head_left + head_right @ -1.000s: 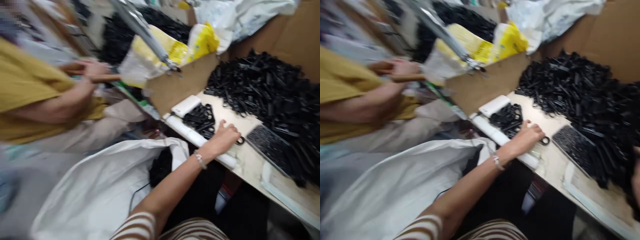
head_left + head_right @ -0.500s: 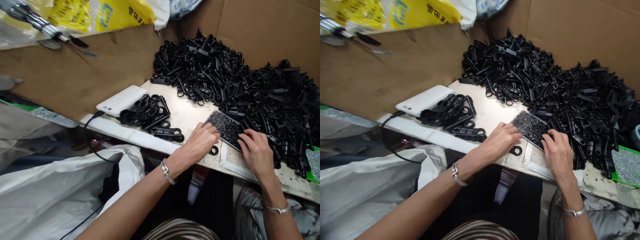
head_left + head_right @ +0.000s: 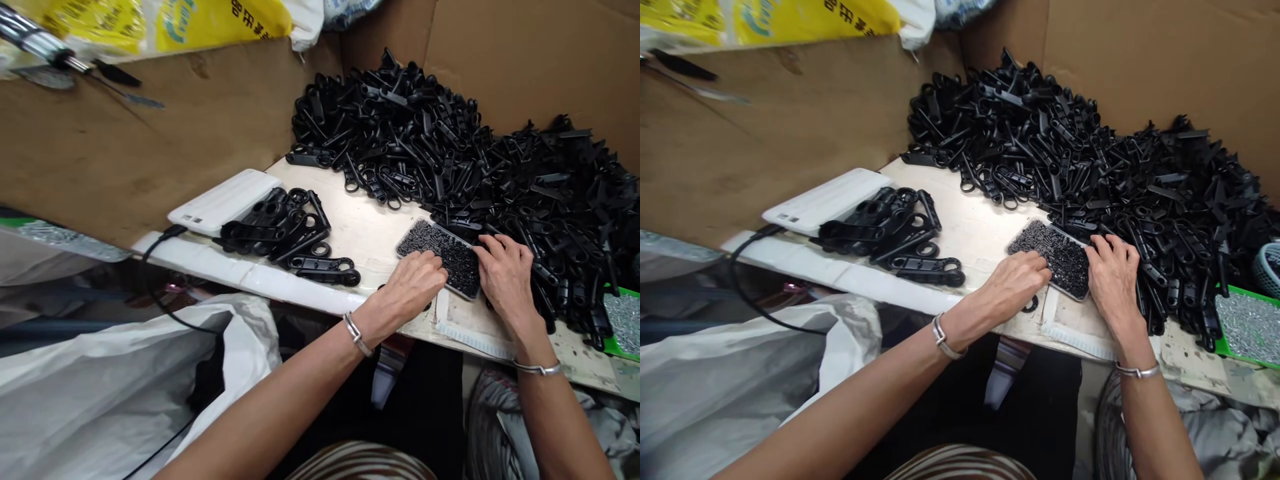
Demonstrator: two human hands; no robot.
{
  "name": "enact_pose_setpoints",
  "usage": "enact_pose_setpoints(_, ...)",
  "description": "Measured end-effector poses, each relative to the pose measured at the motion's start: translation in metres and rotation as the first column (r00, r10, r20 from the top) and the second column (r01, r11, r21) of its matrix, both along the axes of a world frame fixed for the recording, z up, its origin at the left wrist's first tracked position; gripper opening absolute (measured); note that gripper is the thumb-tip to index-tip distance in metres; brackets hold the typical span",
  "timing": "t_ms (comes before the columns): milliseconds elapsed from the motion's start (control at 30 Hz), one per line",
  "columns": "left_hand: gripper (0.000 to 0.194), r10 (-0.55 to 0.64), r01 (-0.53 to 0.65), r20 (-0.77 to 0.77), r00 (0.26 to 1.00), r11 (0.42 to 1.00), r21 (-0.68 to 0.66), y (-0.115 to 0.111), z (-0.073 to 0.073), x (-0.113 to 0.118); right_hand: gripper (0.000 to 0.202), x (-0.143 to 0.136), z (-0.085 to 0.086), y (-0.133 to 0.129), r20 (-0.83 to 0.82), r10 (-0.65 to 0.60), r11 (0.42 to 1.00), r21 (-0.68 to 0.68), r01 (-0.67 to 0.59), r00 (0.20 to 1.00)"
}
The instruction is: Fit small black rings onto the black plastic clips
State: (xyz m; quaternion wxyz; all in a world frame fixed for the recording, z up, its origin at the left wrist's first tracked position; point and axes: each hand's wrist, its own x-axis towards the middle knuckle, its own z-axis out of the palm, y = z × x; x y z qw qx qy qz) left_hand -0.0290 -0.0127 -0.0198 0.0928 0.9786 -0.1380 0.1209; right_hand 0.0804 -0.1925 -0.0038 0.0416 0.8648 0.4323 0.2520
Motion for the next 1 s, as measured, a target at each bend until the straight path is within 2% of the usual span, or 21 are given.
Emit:
enact_pose_setpoints(233, 0.011, 0.1, -0.1, -0.033, 0.994, 0.995, 0.012, 0.002, 0.004, -0.014, 0.029, 0.012, -0.006, -0.003, 0.008, 0.014, 0.997, 0.082, -0.014, 1.0)
enact_pose_setpoints(500, 0.013, 0.169, -0.169, -0.044, 0.985, 0.986, -0.002, 0.008, 0.006, -0.017, 0.025, 0.018, -0.013, -0.002, 0.06, -0.028, 0.999, 0.024, 0.027, 0.998)
enact_pose_setpoints(567, 0.014, 0.149, -0.15, -0.063, 0.987, 0.989, -0.007, 0.011, 0.009, -0.016, 0.025, 0.021, -0.016, -0.002, 0.059, -0.028, 0.999, 0.021, 0.027, 0.998)
enact_pose_setpoints(667, 0.015, 0.059, -0.059, -0.09, 0.994, 0.998, 0.01, 0.016, 0.013, -0.011, 0.026, 0.021, -0.016, -0.002, 0.032, -0.02, 0.999, 0.038, 0.019, 0.999)
enact_pose_setpoints(867, 0.016, -0.09, 0.093, -0.032, 0.995, 0.987, 0.133, 0.027, 0.011, 0.001, 0.026, 0.009, -0.004, -0.003, -0.019, 0.004, 0.997, 0.074, -0.003, 1.0)
enact_pose_setpoints(933, 0.016, -0.103, 0.104, -0.013, 0.995, 0.984, 0.148, 0.028, 0.011, 0.003, 0.025, 0.004, 0.0, -0.003, -0.026, 0.019, 0.998, 0.067, -0.017, 0.999)
enact_pose_setpoints(1000, 0.016, -0.068, 0.066, 0.009, 0.998, 0.989, 0.131, 0.03, 0.014, -0.002, 0.023, 0.001, 0.002, -0.004, -0.04, 0.041, 0.998, 0.059, -0.039, 0.998)
